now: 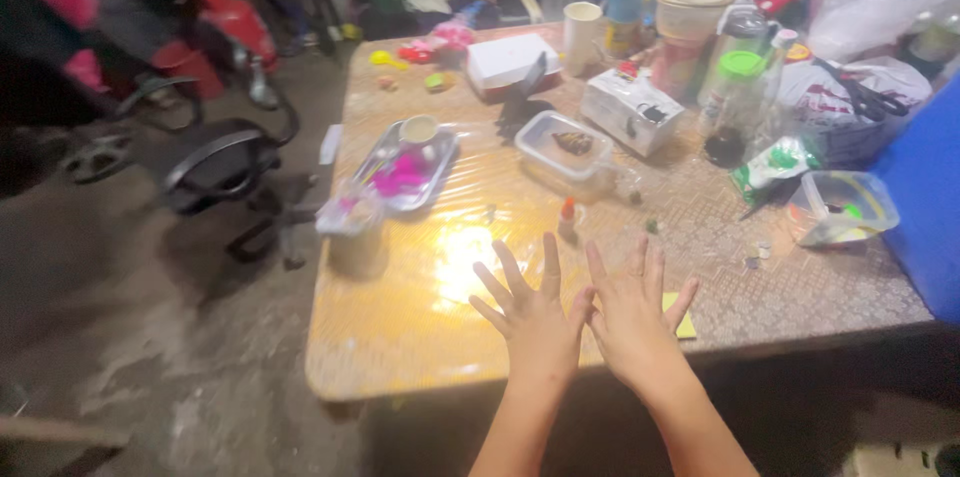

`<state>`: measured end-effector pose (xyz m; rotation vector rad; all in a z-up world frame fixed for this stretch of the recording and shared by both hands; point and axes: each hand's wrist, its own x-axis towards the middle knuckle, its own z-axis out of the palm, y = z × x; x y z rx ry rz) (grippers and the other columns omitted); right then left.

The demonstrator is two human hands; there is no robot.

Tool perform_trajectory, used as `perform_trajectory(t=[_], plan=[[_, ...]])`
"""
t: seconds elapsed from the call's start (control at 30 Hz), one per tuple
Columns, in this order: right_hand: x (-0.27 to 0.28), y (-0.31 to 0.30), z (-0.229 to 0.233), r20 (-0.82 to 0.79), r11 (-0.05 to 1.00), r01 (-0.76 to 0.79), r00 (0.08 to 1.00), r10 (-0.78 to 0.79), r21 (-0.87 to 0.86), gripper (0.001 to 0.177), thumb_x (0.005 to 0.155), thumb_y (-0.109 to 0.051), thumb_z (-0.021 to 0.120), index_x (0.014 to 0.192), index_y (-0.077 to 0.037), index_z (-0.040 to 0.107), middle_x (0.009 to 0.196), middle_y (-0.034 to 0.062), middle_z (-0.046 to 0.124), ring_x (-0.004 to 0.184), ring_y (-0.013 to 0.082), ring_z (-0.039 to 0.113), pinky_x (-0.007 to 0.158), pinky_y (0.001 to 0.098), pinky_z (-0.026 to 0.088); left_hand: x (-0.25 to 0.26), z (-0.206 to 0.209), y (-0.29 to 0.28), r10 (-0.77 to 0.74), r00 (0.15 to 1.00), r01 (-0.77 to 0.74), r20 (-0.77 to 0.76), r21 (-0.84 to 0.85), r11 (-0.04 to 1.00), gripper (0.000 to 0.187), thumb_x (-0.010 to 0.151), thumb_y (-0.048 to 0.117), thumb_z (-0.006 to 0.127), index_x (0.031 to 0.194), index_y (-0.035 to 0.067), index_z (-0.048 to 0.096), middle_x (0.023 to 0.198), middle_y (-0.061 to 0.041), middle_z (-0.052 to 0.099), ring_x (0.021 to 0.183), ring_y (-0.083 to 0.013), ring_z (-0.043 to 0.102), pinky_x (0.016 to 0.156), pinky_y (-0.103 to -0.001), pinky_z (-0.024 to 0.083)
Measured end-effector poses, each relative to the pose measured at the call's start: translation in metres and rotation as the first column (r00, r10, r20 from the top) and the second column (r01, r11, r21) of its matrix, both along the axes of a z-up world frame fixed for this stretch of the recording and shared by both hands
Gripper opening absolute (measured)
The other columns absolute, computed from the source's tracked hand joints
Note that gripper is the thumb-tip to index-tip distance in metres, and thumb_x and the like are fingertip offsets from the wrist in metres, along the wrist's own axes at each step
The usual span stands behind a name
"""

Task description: The person organizes small items on a cluttered table, placing toys and tools into a clear plastic container and wiping the table surface with a tissue. They also move a metal tray and a cup, then retrieve a tissue from a nearby shelf to continue cleaning.

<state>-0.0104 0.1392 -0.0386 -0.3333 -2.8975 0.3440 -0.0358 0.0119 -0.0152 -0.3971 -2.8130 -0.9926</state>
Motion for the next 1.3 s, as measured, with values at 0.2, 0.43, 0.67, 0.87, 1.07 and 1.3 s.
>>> perform_trajectory(t=[0.2,0.43,0.67,0.87,1.07,1.3], plan=[[-0.090,0.044,-0.020,0.012,0.998,0.058,0.998,-0.059,0.011,0.079,0.089,-0.037,0.061,0.159,-0.037,0.023,0.165,0.0283,0.003,0.152,0.0483,0.003,0.105,0.0822,-0.001,-0.106,-0.042,0.049,-0.108,0.993,0.104,-0.052,-0.070,0.992,0.084,0.093,0.053,0.065,0.162,0.033,0.020,0.166,-0.025,-0.010,0.146,-0.0605,-0.012,0.108,-0.080,-0.003],[-0.210,0.138,-0.021,0.016,0.998,0.066,0.998,-0.066,0.010,0.080,0.087,-0.038,0.063,0.157,-0.040,0.023,0.165,0.0253,0.002,0.153,0.0462,0.002,0.111,0.0784,-0.002,-0.230,-0.055,0.132,-0.132,0.950,0.122,-0.284,-0.054,0.991,0.080,0.092,0.051,0.068,0.160,0.034,0.030,0.168,-0.021,-0.005,0.149,-0.0582,-0.005,0.108,-0.080,0.002],[-0.373,0.285,-0.067,-0.168,0.935,0.038,0.980,-0.103,-0.353,0.042,0.095,-0.026,0.059,0.135,-0.013,0.062,0.136,0.0244,0.064,0.126,0.0435,0.060,0.108,0.0496,0.048,-0.376,-0.064,0.256,-0.212,0.973,0.204,-0.095,-0.094,0.974,0.096,0.092,0.045,0.073,0.165,0.017,0.017,0.169,-0.024,0.005,0.150,-0.0563,0.003,0.111,-0.077,0.003],[-0.506,0.379,-0.120,-0.469,0.988,0.124,0.870,-0.151,-0.088,0.038,0.081,-0.026,0.075,0.108,0.002,0.070,0.100,0.0278,0.068,0.096,0.0490,0.062,0.085,0.0542,0.049,-0.470,-0.119,0.353,-0.266,0.960,0.274,0.082,-0.097,0.957,0.113,0.082,0.048,0.078,0.160,0.002,0.011,0.167,-0.025,0.011,0.151,-0.0506,0.014,0.122,-0.061,0.010],[-0.539,0.386,-0.092,-0.467,0.969,0.015,0.874,-0.132,-0.247,0.015,0.097,-0.020,0.070,0.101,-0.005,0.068,0.100,0.0189,0.069,0.096,0.0411,0.066,0.086,0.0495,0.052,-0.507,-0.175,0.390,-0.207,0.972,0.213,0.108,-0.045,0.976,0.115,0.082,0.055,0.078,0.160,0.001,0.014,0.168,-0.024,0.014,0.151,-0.0505,0.017,0.120,-0.061,0.016],[-0.501,0.385,-0.031,-0.757,0.535,-0.543,0.541,-0.366,-0.647,0.016,0.123,-0.016,0.053,0.116,-0.002,0.050,0.093,-0.0005,0.050,0.083,0.0124,0.047,0.077,0.0302,0.041,-0.515,-0.199,0.386,-0.165,0.976,0.186,0.139,-0.151,0.971,0.113,0.078,0.047,0.081,0.159,0.002,0.017,0.169,-0.016,0.016,0.150,-0.0493,0.018,0.121,-0.058,0.018]])
